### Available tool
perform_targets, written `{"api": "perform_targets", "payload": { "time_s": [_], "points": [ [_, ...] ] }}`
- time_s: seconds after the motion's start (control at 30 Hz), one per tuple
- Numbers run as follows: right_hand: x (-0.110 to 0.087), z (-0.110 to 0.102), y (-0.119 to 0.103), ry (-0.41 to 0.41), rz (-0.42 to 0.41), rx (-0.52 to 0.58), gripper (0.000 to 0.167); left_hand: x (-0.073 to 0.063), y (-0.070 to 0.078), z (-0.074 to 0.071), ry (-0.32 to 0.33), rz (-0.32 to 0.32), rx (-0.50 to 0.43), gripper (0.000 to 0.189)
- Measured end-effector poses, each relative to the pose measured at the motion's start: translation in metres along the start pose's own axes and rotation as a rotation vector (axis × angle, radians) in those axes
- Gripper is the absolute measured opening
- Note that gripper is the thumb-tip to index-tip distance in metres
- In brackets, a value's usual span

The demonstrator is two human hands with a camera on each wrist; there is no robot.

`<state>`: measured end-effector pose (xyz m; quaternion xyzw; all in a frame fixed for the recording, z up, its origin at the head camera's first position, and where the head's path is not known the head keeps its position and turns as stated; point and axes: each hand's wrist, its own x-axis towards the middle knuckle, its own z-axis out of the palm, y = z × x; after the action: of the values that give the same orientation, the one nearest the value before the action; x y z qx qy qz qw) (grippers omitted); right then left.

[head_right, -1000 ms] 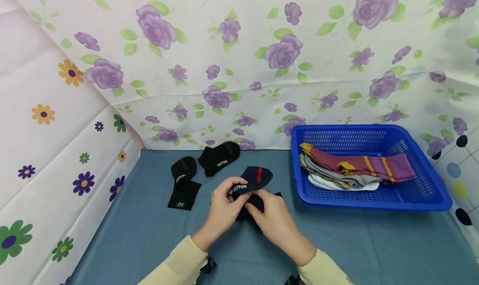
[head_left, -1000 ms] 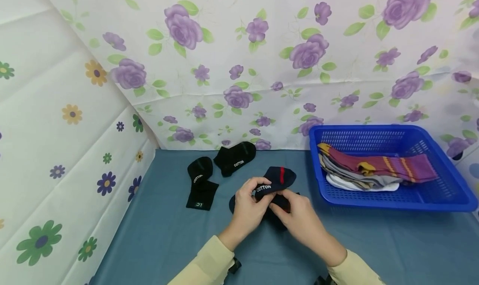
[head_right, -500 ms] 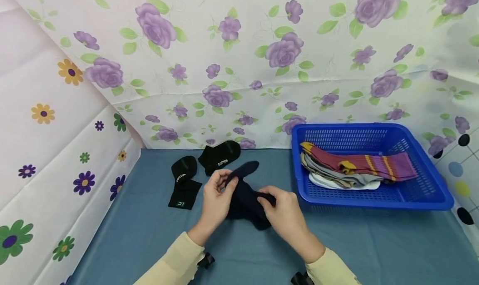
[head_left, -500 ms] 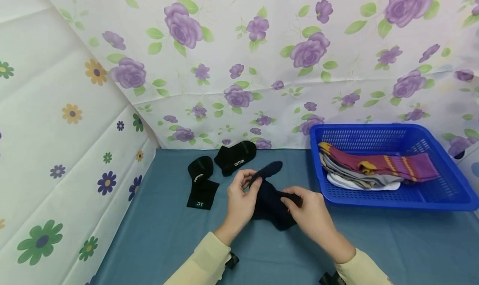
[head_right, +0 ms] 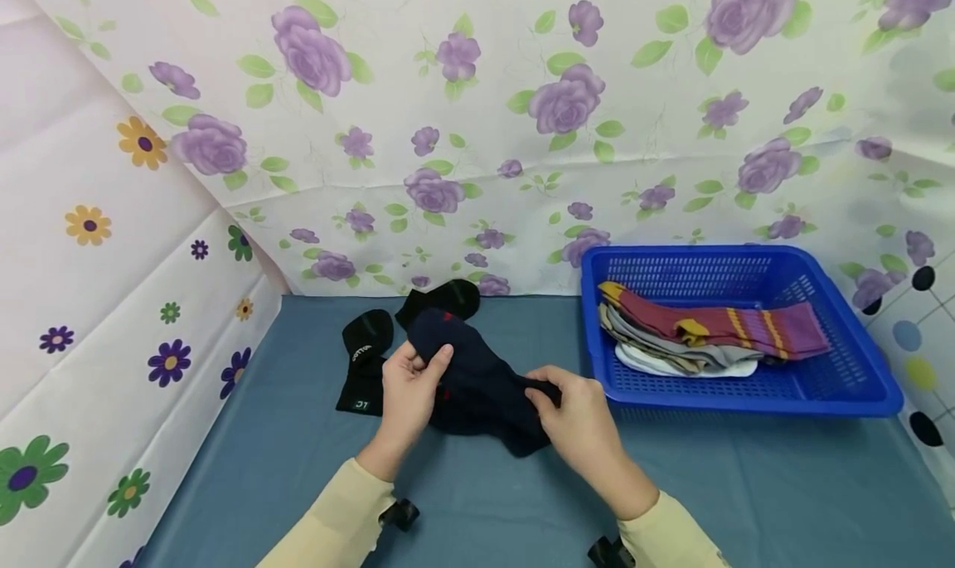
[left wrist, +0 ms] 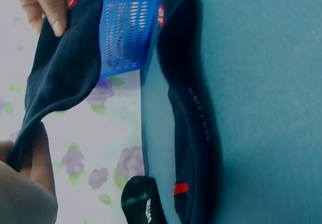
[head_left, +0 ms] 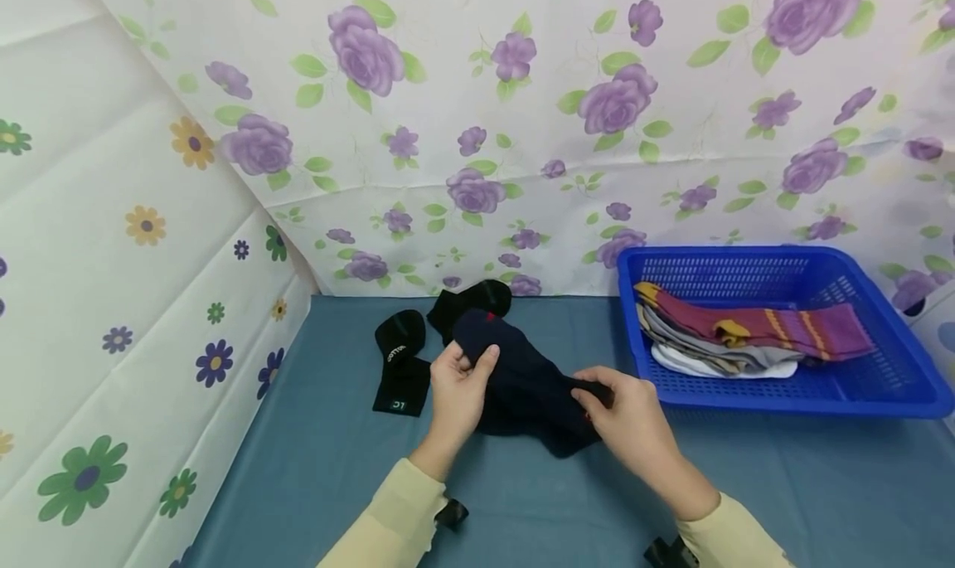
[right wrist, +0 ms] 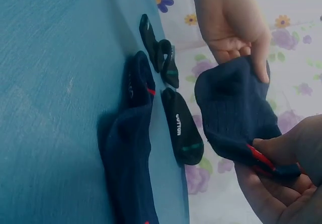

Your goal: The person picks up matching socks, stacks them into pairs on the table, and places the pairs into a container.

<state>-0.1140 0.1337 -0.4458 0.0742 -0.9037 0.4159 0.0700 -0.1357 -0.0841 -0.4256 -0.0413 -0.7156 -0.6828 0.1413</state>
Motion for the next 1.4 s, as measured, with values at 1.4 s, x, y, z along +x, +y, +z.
{"api": "perform_targets", "payload": {
  "time_s": [1.4],
  "points": [
    [0.009, -0.028, 0.008, 0.18, -0.347, -0.043, 0.018, 0.016, 0.005, -0.037, -0.247, -0.262, 0.099, 0.025]
  ]
}}
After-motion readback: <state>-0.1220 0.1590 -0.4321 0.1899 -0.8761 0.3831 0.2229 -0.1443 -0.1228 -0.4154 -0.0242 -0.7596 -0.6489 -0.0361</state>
